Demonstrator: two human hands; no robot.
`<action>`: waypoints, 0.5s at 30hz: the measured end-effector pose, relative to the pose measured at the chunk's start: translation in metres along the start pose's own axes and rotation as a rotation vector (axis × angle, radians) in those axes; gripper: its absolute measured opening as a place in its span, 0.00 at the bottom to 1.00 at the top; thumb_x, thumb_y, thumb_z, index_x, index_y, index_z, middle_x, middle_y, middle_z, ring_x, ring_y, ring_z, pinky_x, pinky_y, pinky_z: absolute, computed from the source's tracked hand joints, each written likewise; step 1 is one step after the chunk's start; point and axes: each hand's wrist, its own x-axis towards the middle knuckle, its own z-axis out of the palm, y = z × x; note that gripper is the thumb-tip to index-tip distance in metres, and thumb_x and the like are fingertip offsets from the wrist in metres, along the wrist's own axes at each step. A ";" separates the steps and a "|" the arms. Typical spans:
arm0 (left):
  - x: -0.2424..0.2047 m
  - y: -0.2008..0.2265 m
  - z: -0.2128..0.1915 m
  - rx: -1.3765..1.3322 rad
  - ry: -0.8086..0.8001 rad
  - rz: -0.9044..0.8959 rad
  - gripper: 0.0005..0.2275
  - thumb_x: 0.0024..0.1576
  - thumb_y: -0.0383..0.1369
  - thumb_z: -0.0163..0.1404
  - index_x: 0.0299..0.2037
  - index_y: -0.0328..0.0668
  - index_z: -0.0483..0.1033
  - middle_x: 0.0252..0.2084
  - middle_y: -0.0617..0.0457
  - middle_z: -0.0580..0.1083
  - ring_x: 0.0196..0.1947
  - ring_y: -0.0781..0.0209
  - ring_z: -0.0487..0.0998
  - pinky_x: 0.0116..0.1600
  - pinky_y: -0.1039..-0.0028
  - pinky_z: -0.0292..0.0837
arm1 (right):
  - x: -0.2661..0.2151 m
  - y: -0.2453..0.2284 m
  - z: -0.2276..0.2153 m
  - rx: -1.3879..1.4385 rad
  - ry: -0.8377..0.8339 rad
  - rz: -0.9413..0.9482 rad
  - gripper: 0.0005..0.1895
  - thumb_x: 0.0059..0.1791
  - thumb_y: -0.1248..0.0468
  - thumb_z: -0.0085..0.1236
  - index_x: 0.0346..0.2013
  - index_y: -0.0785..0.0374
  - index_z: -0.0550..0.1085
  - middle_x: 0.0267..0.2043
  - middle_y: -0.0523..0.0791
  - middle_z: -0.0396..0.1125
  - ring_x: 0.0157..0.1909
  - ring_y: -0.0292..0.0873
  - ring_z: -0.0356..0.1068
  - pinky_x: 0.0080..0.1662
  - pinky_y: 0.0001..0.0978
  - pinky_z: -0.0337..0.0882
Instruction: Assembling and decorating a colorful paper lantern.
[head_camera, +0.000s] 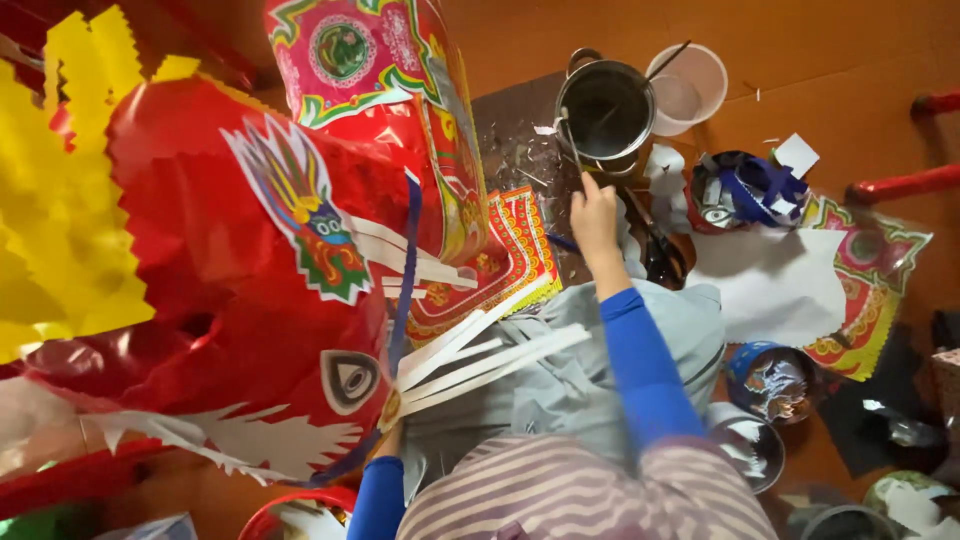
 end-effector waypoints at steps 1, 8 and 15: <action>0.002 0.004 -0.004 -0.001 -0.006 0.004 0.17 0.50 0.47 0.55 0.37 0.41 0.79 0.33 0.43 0.78 0.33 0.40 0.78 0.39 0.53 0.73 | -0.007 0.014 0.023 0.101 0.073 -0.081 0.19 0.52 0.69 0.53 0.59 0.60 0.73 0.48 0.59 0.68 0.47 0.61 0.72 0.47 0.51 0.73; -0.011 -0.018 0.008 -0.030 0.010 0.008 0.19 0.46 0.48 0.55 0.38 0.42 0.80 0.33 0.44 0.78 0.32 0.41 0.78 0.37 0.54 0.73 | 0.011 0.004 0.019 1.114 -0.316 0.689 0.18 0.53 0.65 0.53 0.59 0.56 0.74 0.30 0.43 0.66 0.25 0.37 0.62 0.22 0.27 0.55; -0.028 -0.012 0.008 -0.150 0.096 -0.088 0.16 0.49 0.45 0.53 0.40 0.44 0.80 0.30 0.46 0.77 0.30 0.43 0.78 0.36 0.54 0.73 | 0.048 0.040 0.035 1.102 -0.391 0.681 0.13 0.60 0.57 0.47 0.44 0.61 0.76 0.27 0.39 0.63 0.21 0.31 0.57 0.21 0.22 0.54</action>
